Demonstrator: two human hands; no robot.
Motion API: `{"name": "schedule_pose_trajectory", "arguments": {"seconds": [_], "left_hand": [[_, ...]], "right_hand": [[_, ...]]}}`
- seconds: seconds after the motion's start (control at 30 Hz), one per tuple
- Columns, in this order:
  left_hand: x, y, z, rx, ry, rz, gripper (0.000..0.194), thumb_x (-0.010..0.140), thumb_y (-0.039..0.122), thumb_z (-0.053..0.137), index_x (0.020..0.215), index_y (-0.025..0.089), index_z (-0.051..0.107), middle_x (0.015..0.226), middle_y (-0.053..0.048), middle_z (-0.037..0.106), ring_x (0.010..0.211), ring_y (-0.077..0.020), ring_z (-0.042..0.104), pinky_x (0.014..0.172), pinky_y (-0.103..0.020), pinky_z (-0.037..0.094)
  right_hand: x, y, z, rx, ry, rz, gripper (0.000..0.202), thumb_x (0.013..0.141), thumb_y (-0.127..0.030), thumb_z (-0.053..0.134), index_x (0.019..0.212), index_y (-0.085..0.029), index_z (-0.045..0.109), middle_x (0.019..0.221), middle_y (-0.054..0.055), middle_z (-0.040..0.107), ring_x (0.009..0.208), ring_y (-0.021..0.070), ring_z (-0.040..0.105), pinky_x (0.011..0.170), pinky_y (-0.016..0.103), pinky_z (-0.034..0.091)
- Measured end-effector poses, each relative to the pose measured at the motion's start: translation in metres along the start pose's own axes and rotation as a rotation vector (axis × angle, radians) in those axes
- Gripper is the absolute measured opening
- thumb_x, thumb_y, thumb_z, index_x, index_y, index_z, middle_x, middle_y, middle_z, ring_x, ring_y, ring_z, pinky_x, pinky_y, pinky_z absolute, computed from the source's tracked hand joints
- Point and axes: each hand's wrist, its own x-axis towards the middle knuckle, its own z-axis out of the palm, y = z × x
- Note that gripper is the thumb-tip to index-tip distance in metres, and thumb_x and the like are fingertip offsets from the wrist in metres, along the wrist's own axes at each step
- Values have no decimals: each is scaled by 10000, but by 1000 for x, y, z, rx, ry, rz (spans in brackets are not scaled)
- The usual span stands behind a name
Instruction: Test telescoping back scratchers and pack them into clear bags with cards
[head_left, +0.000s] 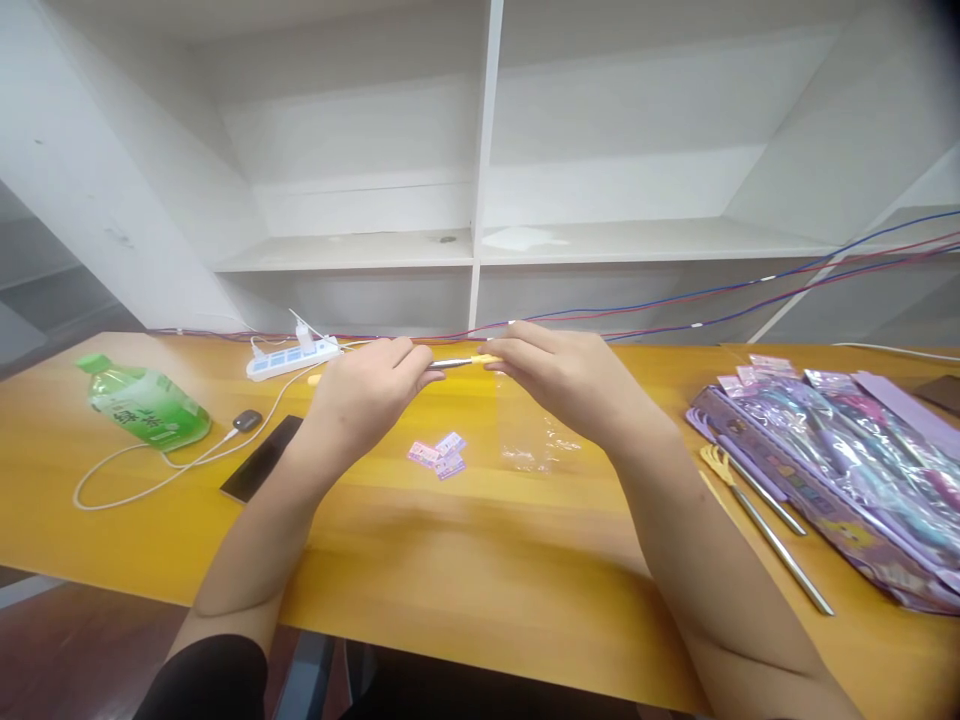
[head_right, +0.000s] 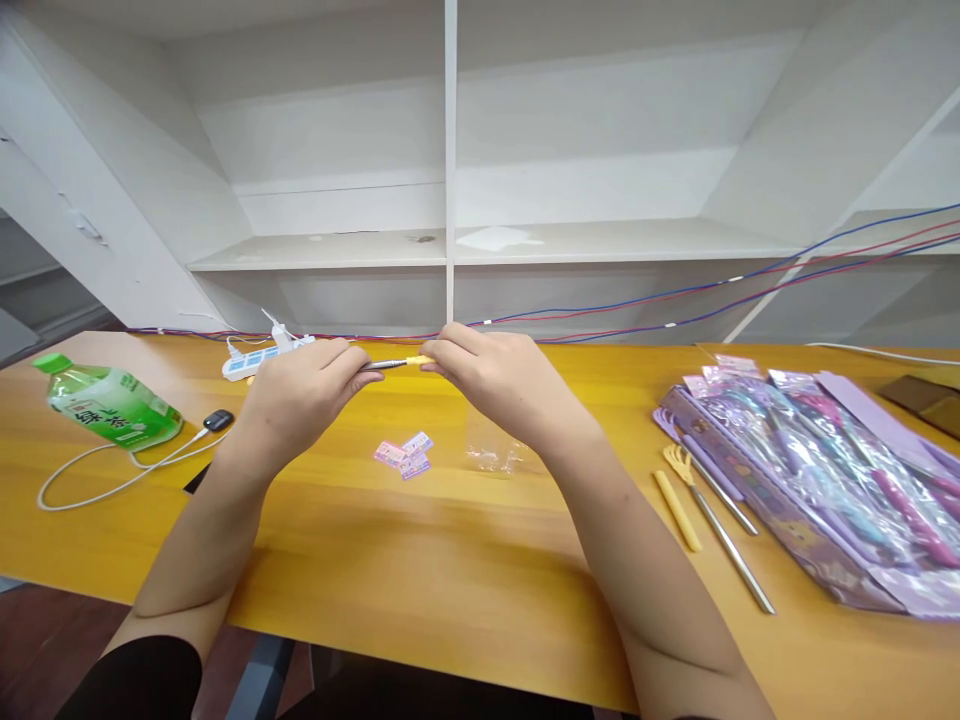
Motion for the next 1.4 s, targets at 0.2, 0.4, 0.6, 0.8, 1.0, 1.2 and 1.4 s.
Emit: {"name": "schedule_pose_trajectory", "arguments": {"seconds": [0.2, 0.4, 0.6, 0.8, 1.0, 1.2, 1.4], "left_hand": [[4, -7, 7, -24, 127, 46, 485, 1143, 527, 503, 783, 219, 605, 690, -28, 594, 645, -194, 479, 559, -355, 255], [4, -17, 10, -109, 82, 12, 517, 1146, 567, 471, 785, 223, 606, 668, -27, 588, 656, -193, 488, 563, -349, 241], [1, -35, 6, -107, 78, -42, 491, 1158, 525, 464, 796, 230, 615, 673, -30, 611, 670, -201, 519, 577, -358, 245], [-4, -61, 7, -37, 107, -70, 475, 1142, 527, 492, 788, 237, 619, 675, -33, 620, 682, -214, 553, 581, -364, 276], [-4, -66, 10, -38, 119, -57, 486, 1142, 530, 480, 776, 240, 614, 671, -37, 615, 683, -217, 553, 580, -364, 269], [-5, -76, 14, -74, 148, -82, 496, 1129, 548, 499, 753, 246, 612, 651, -36, 610, 661, -220, 530, 587, -374, 269], [-11, -96, 14, -44, 172, -68, 475, 1116, 547, 531, 755, 254, 626, 656, -34, 626, 677, -226, 548, 596, -372, 287]], "right_hand": [[-2, 7, -3, 2, 17, 1, 268, 1157, -375, 533, 1088, -231, 748, 907, 16, 741, 694, 119, 553, 607, 314, 306], [-3, 12, -11, -35, -2, 19, 291, 1150, -410, 539, 1073, -240, 761, 916, 15, 749, 673, 127, 519, 616, 324, 321], [-9, 35, -26, -8, -4, 70, 279, 1145, -382, 541, 1118, -256, 788, 925, 27, 764, 717, 146, 600, 641, 310, 382], [-23, 62, -44, 100, 83, 198, 294, 1127, -456, 564, 1117, -296, 811, 978, 35, 786, 777, 177, 678, 680, 325, 462], [-23, 65, -44, 111, 47, 211, 305, 1130, -464, 554, 1134, -294, 807, 955, 34, 782, 734, 170, 673, 666, 323, 449], [-25, 70, -46, 110, 59, 226, 289, 1135, -429, 549, 1110, -293, 803, 971, 32, 789, 714, 166, 665, 672, 336, 476], [-38, 88, -57, 169, 180, 223, 200, 1104, -367, 630, 1045, -294, 806, 966, 36, 799, 644, 134, 602, 655, 330, 495]]}}
